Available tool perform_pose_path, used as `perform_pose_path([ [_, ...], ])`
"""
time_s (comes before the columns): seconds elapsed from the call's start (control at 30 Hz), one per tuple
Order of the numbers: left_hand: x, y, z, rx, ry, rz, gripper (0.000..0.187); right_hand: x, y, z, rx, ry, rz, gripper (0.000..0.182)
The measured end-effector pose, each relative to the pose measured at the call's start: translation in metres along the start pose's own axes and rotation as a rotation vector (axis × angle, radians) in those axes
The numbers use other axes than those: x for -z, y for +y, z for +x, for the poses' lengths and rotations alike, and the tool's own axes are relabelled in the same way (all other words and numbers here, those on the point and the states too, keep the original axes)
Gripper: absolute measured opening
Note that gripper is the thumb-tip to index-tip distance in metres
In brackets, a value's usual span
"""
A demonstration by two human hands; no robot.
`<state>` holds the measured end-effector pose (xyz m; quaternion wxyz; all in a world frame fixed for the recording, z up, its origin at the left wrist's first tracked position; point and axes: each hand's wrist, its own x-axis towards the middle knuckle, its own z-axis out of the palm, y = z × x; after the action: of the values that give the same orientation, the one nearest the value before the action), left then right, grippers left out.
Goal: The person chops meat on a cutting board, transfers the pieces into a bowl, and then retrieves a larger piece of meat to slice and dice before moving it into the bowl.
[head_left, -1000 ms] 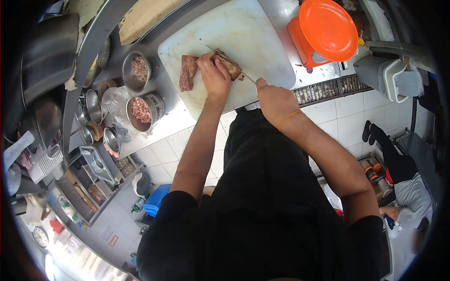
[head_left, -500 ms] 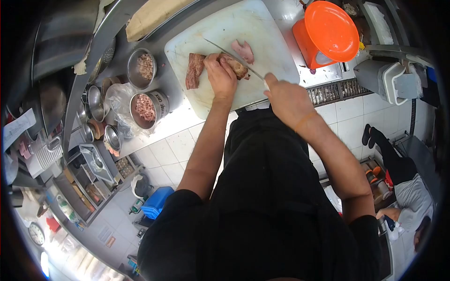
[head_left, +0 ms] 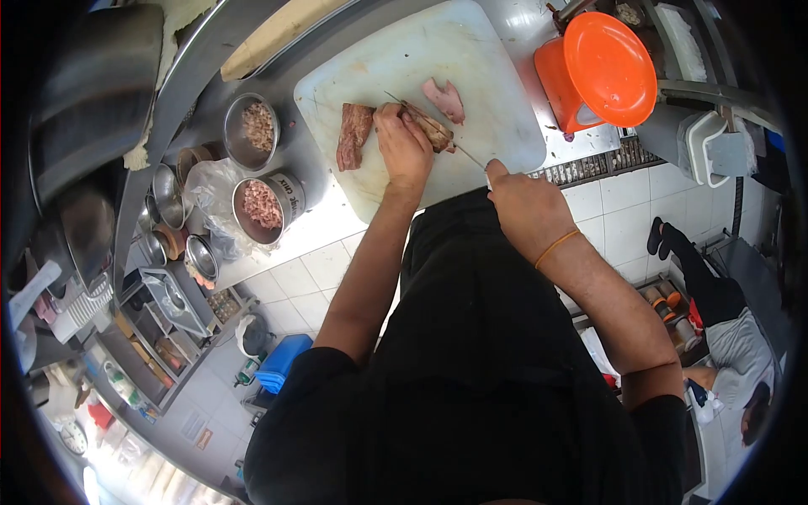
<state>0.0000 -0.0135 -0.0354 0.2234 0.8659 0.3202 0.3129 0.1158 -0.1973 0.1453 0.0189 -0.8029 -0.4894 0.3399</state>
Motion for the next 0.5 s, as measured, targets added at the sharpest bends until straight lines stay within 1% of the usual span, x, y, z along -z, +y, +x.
perform_pose_path([
  [0.13,0.001,-0.001,0.001,0.013,-0.020,0.004,0.027,-0.003,0.000,0.025,-0.006,-0.034,0.028,0.016],
  [0.33,0.001,0.000,0.003,-0.015,-0.008,0.015,0.026,-0.025,0.006,0.062,0.043,0.017,0.085,0.016],
  [0.4,0.001,0.000,0.003,0.002,-0.018,0.021,0.026,-0.037,0.007,0.074,0.055,0.064,0.112,0.016],
  [0.5,0.001,0.001,0.003,0.010,-0.013,0.026,0.025,-0.046,0.003,0.074,0.054,0.118,0.116,0.017],
])
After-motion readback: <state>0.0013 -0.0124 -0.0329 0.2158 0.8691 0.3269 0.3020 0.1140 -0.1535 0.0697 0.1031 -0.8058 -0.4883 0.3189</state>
